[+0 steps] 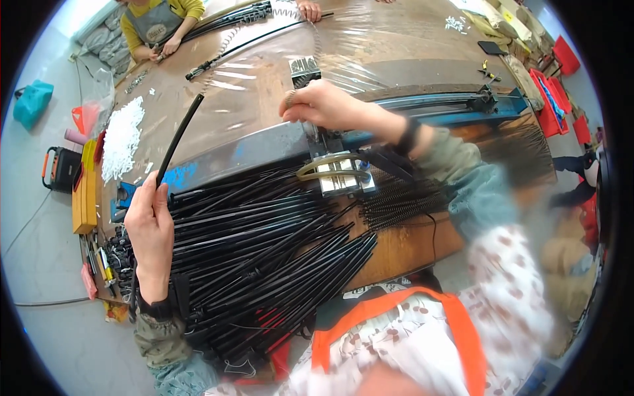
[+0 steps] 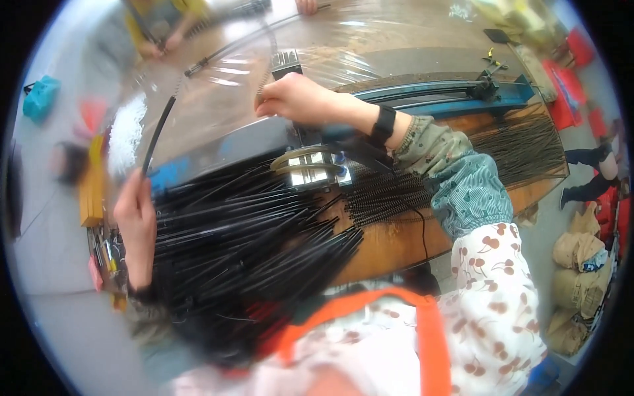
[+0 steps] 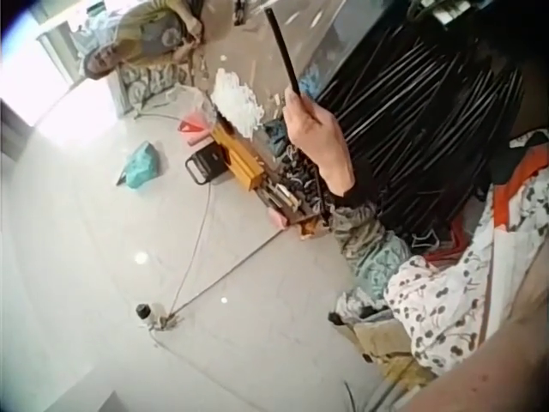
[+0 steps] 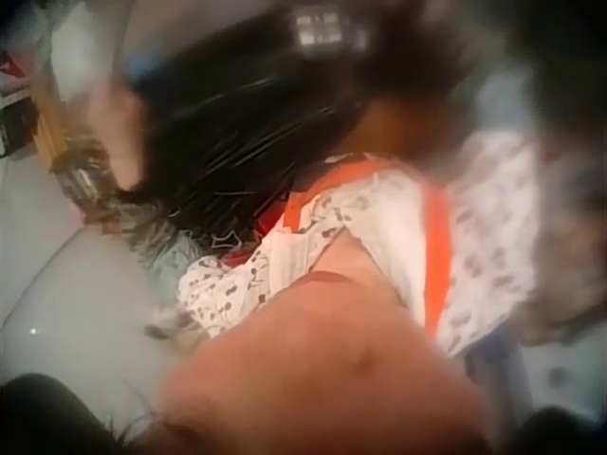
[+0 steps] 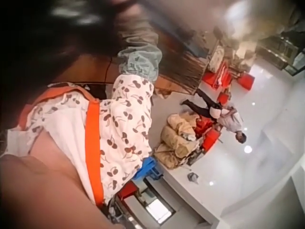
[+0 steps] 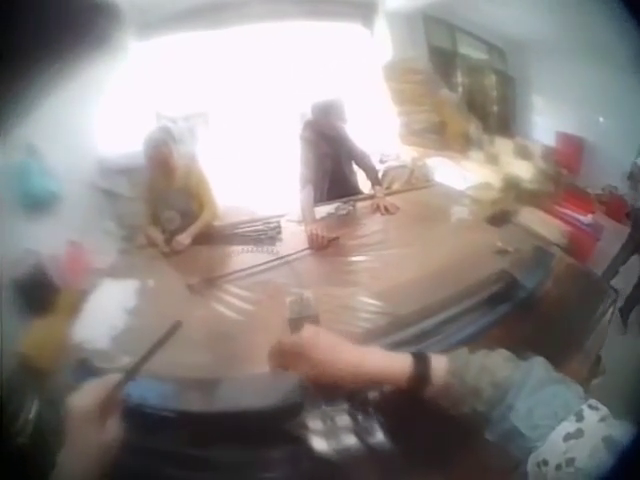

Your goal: Operating a manual weaving machine to process long black strands.

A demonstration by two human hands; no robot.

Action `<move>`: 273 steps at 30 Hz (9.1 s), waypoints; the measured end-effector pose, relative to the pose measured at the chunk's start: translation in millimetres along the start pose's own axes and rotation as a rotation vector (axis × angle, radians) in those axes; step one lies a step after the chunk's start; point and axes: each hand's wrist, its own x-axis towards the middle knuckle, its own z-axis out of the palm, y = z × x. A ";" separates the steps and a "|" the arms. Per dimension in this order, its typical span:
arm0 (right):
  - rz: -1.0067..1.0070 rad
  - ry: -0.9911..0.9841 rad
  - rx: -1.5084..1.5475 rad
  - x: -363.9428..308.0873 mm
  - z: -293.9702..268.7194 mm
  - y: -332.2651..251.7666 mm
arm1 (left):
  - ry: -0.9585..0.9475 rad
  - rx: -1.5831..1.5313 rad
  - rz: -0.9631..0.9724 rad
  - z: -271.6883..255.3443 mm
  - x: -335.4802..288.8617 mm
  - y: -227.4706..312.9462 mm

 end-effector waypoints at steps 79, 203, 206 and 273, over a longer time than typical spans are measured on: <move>-0.072 -0.065 -0.607 -266.8 41.4 -40.8 | 0.162 0.617 0.436 164.0 69.3 -6.8; 0.246 0.394 0.107 -136.5 -51.0 34.0 | 0.082 0.021 0.239 35.3 95.4 55.6; -0.022 0.287 0.064 -67.2 -30.5 5.0 | 0.083 0.039 0.222 16.5 73.3 43.8; 0.100 0.241 -0.491 -197.7 -22.3 2.2 | -0.311 -0.095 0.182 184.8 67.5 59.5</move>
